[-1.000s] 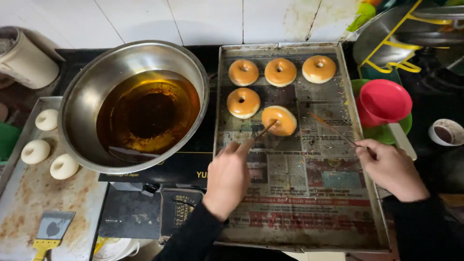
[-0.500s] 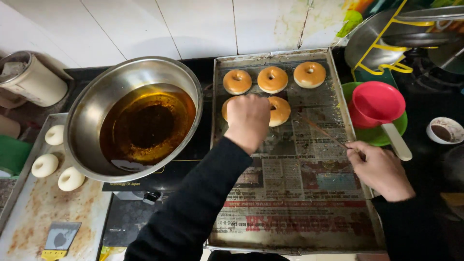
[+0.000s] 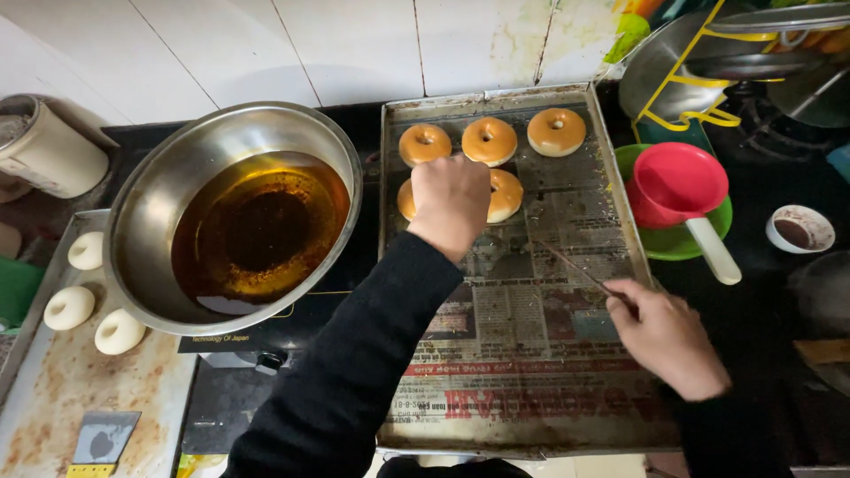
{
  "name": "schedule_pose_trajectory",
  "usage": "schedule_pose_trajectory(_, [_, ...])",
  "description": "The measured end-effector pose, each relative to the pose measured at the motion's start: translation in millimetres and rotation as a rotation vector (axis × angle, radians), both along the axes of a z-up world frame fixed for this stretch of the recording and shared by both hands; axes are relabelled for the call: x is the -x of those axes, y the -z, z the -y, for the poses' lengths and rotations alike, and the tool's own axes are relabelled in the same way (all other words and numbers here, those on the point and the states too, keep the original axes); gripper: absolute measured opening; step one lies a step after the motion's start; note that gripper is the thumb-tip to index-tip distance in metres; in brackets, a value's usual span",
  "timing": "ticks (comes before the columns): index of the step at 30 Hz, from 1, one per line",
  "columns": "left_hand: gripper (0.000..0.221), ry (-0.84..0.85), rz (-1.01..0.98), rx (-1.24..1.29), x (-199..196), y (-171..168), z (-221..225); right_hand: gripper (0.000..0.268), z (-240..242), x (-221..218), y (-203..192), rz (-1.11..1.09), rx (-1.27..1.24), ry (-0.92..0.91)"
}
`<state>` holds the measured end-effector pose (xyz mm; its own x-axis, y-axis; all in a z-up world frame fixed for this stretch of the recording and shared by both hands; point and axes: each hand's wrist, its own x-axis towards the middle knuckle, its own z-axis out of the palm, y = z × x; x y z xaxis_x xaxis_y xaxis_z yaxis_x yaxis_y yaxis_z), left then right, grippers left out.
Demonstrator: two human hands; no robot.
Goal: Frying donuts in a pan of oil, flipping them with sticks, and transferring them to a tray
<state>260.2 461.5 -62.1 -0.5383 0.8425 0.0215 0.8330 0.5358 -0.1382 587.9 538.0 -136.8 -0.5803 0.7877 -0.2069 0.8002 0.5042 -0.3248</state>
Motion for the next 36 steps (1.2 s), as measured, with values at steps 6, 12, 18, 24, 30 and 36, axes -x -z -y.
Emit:
schedule_pose_trajectory(6, [0.042,0.037,-0.166,-0.047,-40.1,-66.4,77.4,0.055,48.5,-12.1,-2.1,-0.164,0.038,-0.056])
schedule_pose_trajectory(12, [0.065,0.087,-0.028,-0.157,-68.1,-39.4,195.1,0.074,121.2,-19.1,26.3,-0.427,0.129,-0.123])
schedule_pose_trajectory(18, [0.097,0.017,0.329,-0.176,-105.5,8.0,295.6,0.071,209.4,14.2,1.3,-0.451,0.231,-0.2])
schedule_pose_trajectory(24, [0.074,-0.126,0.843,-0.375,-145.8,41.1,354.8,0.084,288.4,30.5,18.9,-0.354,0.243,-0.221])
schedule_pose_trajectory(30, [0.059,-0.058,0.989,-0.533,-163.3,75.5,365.9,0.082,325.2,44.9,28.8,-0.216,0.271,-0.21])
schedule_pose_trajectory(36, [0.058,-0.117,1.21,-0.47,-161.2,61.1,377.0,0.079,337.9,51.4,27.1,-0.286,0.169,-0.138])
